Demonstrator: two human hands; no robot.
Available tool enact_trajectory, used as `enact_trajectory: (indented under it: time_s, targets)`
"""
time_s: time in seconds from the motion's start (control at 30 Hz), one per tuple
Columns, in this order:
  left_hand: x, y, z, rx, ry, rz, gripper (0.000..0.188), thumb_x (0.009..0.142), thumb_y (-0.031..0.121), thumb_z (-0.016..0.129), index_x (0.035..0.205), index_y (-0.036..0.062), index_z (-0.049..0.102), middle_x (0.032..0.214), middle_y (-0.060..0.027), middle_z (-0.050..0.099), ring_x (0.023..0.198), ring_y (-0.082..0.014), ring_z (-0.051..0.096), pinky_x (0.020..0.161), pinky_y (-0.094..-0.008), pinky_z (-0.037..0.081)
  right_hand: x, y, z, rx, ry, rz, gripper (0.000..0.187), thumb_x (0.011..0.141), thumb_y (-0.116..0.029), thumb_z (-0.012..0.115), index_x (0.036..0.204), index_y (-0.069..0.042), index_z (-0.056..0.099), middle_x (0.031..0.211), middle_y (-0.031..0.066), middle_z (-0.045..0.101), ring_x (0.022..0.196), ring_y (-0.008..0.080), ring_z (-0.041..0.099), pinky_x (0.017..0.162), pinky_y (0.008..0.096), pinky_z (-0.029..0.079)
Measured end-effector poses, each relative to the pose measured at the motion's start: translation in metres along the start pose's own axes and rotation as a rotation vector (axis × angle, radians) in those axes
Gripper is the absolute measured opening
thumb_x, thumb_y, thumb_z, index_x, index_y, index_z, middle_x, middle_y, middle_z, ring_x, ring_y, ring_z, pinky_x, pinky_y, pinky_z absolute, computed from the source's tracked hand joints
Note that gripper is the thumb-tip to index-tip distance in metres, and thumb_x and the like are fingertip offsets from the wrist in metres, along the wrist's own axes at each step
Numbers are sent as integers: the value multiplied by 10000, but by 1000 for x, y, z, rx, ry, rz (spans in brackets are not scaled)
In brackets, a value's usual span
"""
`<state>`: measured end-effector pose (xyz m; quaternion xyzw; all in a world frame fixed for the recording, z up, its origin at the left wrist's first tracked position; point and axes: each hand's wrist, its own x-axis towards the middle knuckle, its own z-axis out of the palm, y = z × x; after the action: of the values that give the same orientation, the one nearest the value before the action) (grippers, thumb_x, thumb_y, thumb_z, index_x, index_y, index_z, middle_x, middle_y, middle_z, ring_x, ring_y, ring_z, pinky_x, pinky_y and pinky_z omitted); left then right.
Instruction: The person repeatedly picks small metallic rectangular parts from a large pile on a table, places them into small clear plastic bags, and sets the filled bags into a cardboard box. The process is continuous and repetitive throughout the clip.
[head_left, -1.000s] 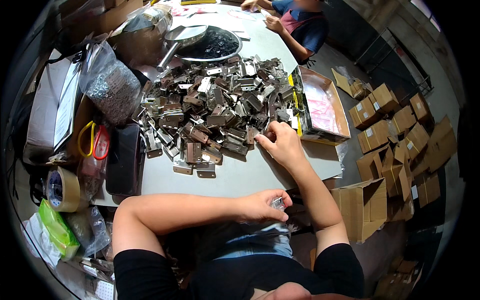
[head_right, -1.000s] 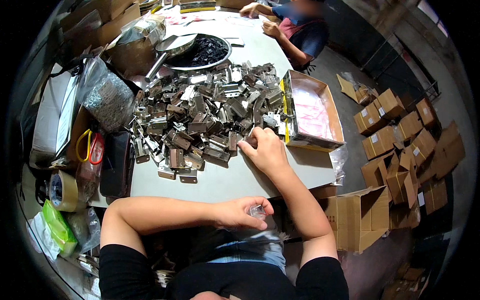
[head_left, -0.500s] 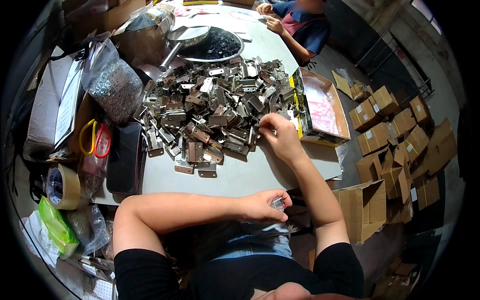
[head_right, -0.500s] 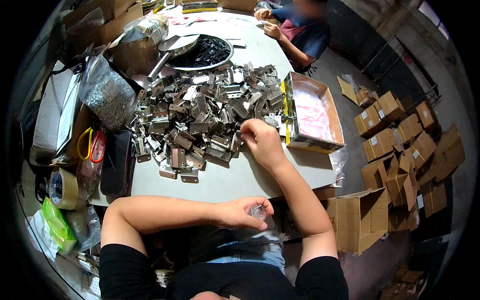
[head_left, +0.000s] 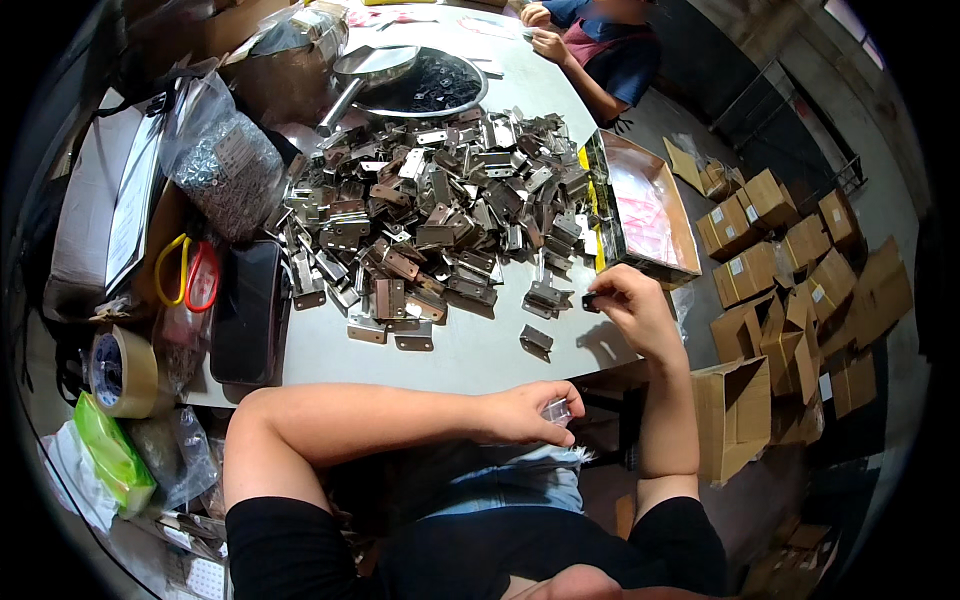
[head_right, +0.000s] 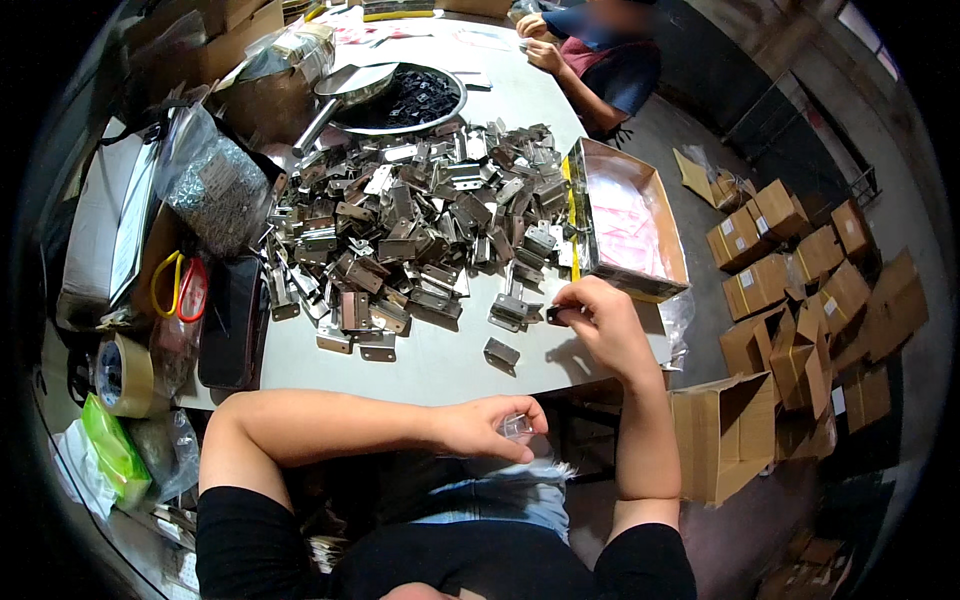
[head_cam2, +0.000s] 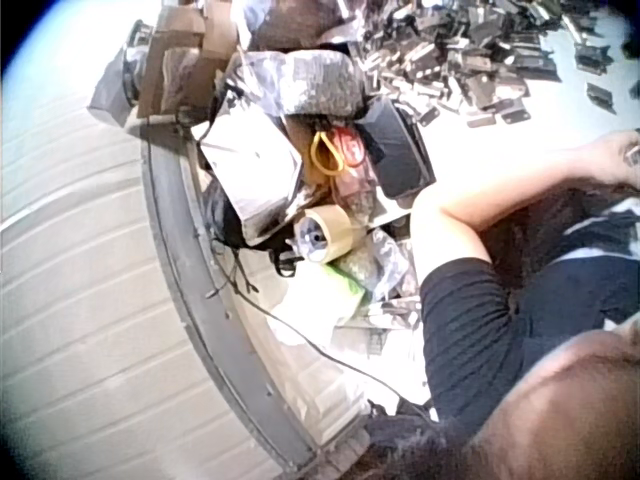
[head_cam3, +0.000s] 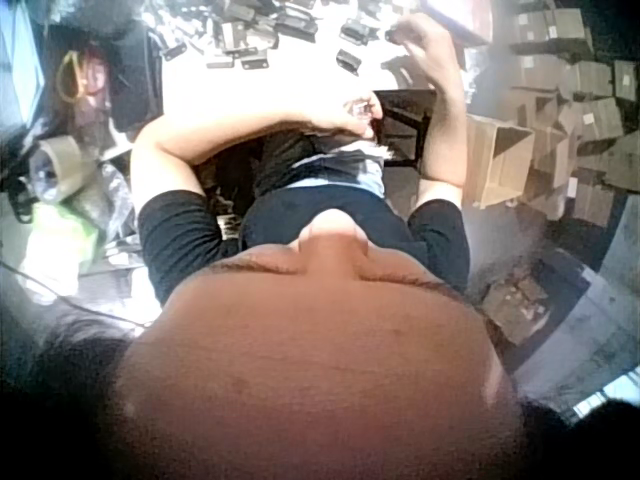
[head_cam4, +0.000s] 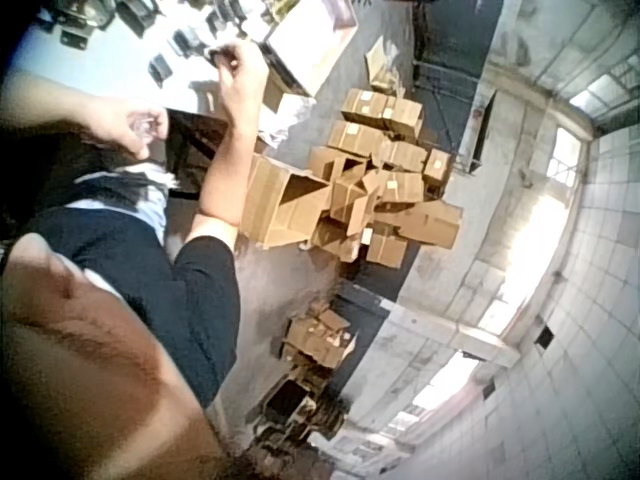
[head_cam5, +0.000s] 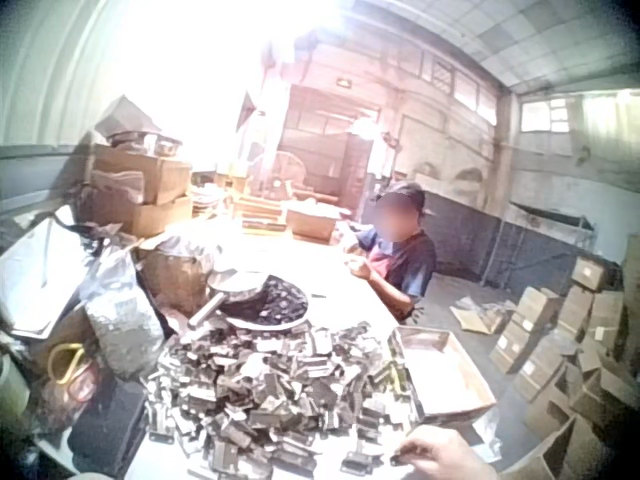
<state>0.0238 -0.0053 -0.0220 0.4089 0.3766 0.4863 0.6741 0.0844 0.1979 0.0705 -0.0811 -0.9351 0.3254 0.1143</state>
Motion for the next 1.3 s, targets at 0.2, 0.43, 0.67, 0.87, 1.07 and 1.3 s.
enact_trajectory:
  time_s: [0.2, 0.43, 0.67, 0.87, 1.07, 1.3]
  targets:
    - [-1, 2, 0, 17, -3, 27, 386, 818, 185, 758, 1103, 98, 513, 880, 4, 525, 707, -72, 476, 522, -227, 373, 12, -11, 21, -99, -43, -86, 226, 799, -11, 666, 1021, 27, 640, 899, 158, 633, 774, 258, 638, 709, 332, 513]
    - [0, 0, 0, 80, 6, 105, 362, 811, 174, 761, 1078, 86, 532, 897, -3, 534, 810, -95, 488, 678, -242, 422, 23, 1, 34, -41, -96, 73, 236, 826, -163, 668, 973, 21, 679, 818, 137, 629, 719, 244, 614, 670, 337, 488]
    - [-2, 6, 0, 62, 16, 66, 362, 802, 157, 767, 1065, 75, 533, 897, -4, 536, 831, -97, 491, 719, -250, 434, -3, -15, 35, -340, -5, -113, 107, 795, -87, 684, 851, -9, 637, 820, 140, 577, 765, 328, 588, 689, 395, 482]
    - [-2, 7, 0, 63, -22, 35, 364, 828, 165, 756, 1109, 81, 540, 914, 16, 529, 858, -83, 489, 758, -245, 440, -55, -9, 27, -399, 62, -90, 128, 784, -17, 684, 906, -17, 645, 824, 131, 566, 787, 321, 587, 692, 393, 481]
    - [-7, 13, 3, 5, 3, -3, 363, 838, 162, 749, 1118, 84, 531, 890, 22, 516, 834, -71, 481, 706, -230, 429, -54, -3, -4, -34, 74, 141, 209, 798, -19, 685, 1004, 6, 699, 819, 99, 614, 722, 177, 594, 639, 287, 470]
    - [-4, 10, 0, 24, -17, 3, 370, 841, 162, 749, 1124, 77, 526, 904, 23, 511, 832, -69, 482, 700, -224, 426, -44, 4, 22, -110, -35, 158, 227, 803, -131, 684, 984, 5, 697, 829, 151, 607, 759, 277, 604, 719, 343, 488]
